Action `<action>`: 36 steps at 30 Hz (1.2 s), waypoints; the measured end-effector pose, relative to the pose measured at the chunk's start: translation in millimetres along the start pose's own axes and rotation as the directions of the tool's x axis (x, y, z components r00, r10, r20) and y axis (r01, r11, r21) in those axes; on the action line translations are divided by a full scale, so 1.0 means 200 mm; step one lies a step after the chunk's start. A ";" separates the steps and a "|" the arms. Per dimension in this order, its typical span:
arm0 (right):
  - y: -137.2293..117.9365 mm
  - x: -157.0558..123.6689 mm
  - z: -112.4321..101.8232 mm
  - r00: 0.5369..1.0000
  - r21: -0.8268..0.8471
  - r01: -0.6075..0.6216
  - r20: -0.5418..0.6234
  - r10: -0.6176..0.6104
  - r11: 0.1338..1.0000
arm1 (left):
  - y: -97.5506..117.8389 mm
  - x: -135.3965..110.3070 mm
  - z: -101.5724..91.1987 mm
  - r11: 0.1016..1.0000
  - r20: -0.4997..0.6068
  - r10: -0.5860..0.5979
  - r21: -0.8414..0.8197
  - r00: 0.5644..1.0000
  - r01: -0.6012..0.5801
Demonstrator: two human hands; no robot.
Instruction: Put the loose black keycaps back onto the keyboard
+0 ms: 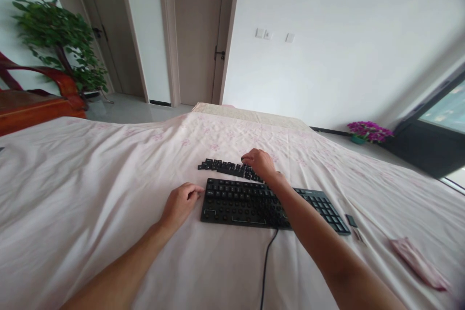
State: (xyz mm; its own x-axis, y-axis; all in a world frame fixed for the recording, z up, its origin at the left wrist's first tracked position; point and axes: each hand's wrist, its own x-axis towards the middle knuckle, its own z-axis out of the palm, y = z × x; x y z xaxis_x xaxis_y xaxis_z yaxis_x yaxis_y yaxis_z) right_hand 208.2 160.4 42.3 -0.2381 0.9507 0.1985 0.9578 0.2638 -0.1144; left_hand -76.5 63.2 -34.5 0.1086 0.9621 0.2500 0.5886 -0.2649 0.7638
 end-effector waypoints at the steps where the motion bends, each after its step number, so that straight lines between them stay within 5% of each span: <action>1: 0.01 -0.07 -0.02 0.999 0.051 0.027 -0.043 -0.025 0.998 | 0.00 0.00 0.00 1.000 -0.001 0.000 0.004 1.000 0.000; 7: 0.04 -0.50 -0.01 0.981 0.099 0.124 -0.164 -0.107 0.987 | 0.01 0.00 0.00 1.000 -0.007 0.006 0.030 1.000 -0.006; 11: 0.01 -0.64 0.03 0.976 0.020 0.128 -0.180 -0.123 0.992 | 0.02 -0.01 -0.01 0.999 -0.022 0.010 0.053 1.000 -0.009; 22: -0.08 -0.66 0.02 0.955 -0.194 0.206 -0.172 -0.240 0.959 | 0.03 -0.02 -0.01 0.999 -0.028 0.009 0.052 1.000 -0.007; 36: -0.09 -0.69 0.03 0.946 -0.203 0.212 -0.201 -0.252 0.956 | 0.02 -0.01 0.00 0.999 -0.030 0.008 0.049 1.000 -0.007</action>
State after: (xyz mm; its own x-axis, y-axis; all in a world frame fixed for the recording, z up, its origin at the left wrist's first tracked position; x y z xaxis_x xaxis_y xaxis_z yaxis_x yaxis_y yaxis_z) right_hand 222.1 24.9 11.3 -0.4347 0.8004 0.4128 0.8979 0.4205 0.1302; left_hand -74.6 59.4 -30.9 0.0898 0.9576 0.2739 0.6261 -0.2682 0.7322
